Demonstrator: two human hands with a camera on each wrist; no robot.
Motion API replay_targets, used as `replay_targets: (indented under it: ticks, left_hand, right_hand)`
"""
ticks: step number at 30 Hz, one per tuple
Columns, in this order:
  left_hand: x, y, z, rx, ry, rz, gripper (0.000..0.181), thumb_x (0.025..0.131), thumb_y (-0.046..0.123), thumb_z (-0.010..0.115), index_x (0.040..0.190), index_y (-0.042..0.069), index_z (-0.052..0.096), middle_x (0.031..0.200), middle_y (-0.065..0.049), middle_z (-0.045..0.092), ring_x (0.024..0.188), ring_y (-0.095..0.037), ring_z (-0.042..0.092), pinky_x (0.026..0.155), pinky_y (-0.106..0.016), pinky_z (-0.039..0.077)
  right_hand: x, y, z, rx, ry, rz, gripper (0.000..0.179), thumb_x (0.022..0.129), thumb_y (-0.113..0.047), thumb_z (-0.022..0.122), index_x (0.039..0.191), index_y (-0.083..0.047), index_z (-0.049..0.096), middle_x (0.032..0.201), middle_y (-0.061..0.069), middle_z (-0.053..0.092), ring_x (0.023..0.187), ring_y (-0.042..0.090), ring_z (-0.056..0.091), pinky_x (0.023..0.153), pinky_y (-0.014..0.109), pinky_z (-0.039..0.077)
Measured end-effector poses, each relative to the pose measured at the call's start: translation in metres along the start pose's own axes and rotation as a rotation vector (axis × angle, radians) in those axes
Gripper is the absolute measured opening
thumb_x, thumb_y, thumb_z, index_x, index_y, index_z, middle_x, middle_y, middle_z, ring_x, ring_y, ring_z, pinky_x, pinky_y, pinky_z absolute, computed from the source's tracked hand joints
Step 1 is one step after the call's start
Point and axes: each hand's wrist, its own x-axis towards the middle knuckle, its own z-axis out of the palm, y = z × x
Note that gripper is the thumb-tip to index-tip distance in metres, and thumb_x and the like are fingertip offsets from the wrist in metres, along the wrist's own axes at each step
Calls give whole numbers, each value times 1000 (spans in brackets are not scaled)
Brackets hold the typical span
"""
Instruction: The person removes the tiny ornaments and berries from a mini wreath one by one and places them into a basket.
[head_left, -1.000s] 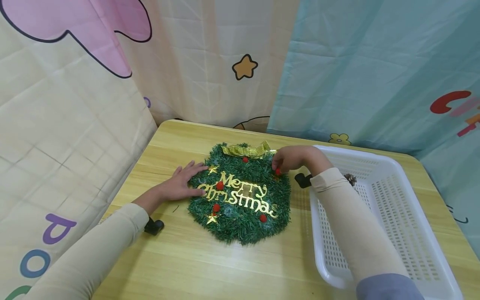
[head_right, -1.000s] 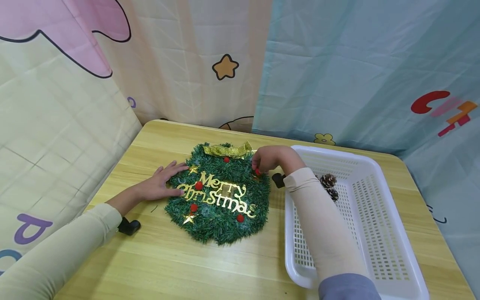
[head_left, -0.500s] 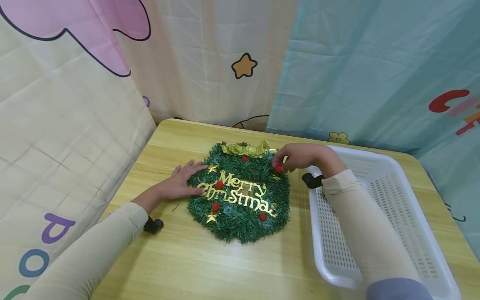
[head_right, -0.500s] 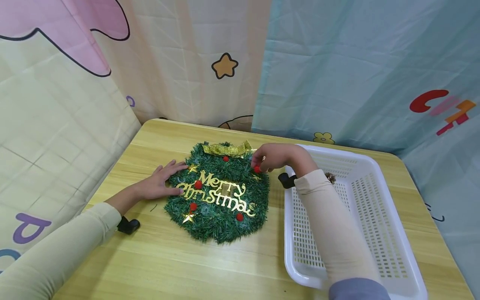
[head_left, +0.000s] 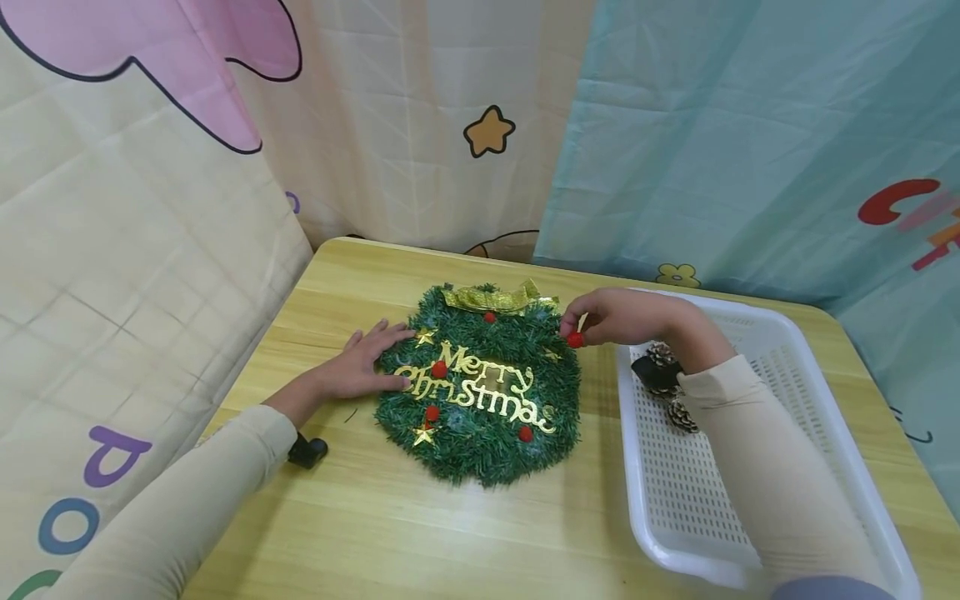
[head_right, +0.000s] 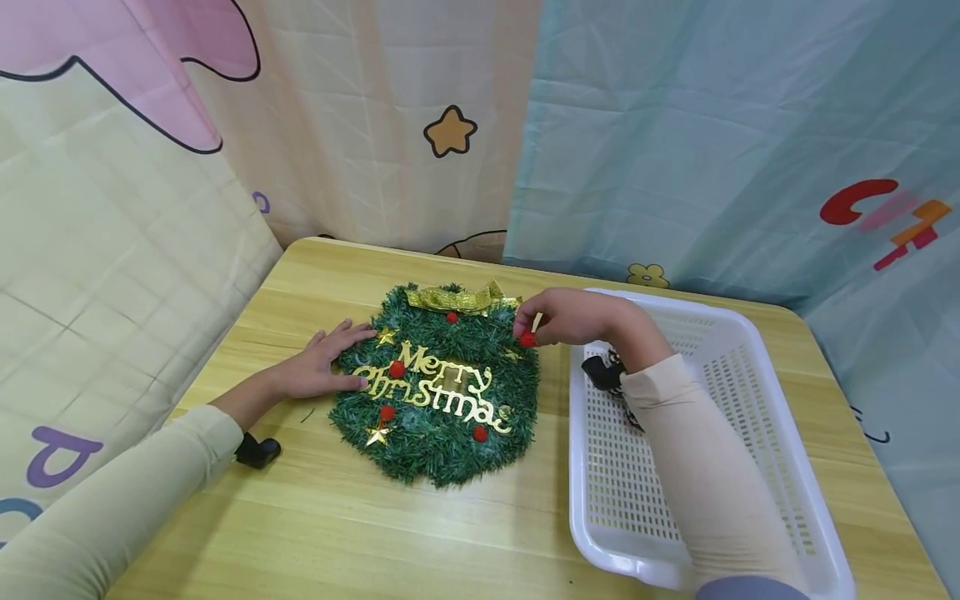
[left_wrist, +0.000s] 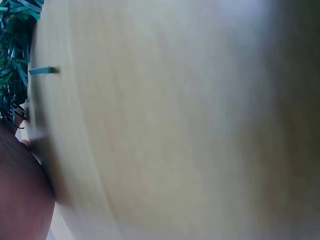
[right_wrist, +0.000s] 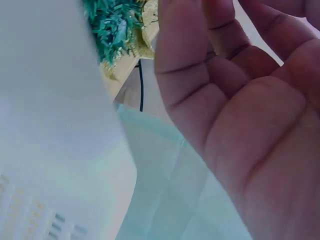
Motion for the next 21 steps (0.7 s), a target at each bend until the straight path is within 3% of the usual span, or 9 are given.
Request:
replay_targets:
  ticks: [12, 21]
  left_hand:
    - [1, 1, 1, -1, 5, 13, 83, 91, 49, 68, 158, 19, 29, 164, -12, 17, 150, -38, -2, 113, -65, -9]
    - [0, 0, 0, -2, 2, 9, 83, 90, 50, 68, 157, 19, 29, 164, -12, 17, 150, -37, -1, 113, -65, -8]
  right_hand:
    - [-58, 10, 11, -8, 111, -23, 18, 96, 0, 57, 105, -14, 66, 102, 1, 64, 95, 19, 63, 76, 32, 50]
    - [-94, 25, 28, -64, 143, -10, 23, 95, 0, 59, 99, -22, 65, 97, -5, 62, 85, 15, 57, 74, 28, 49]
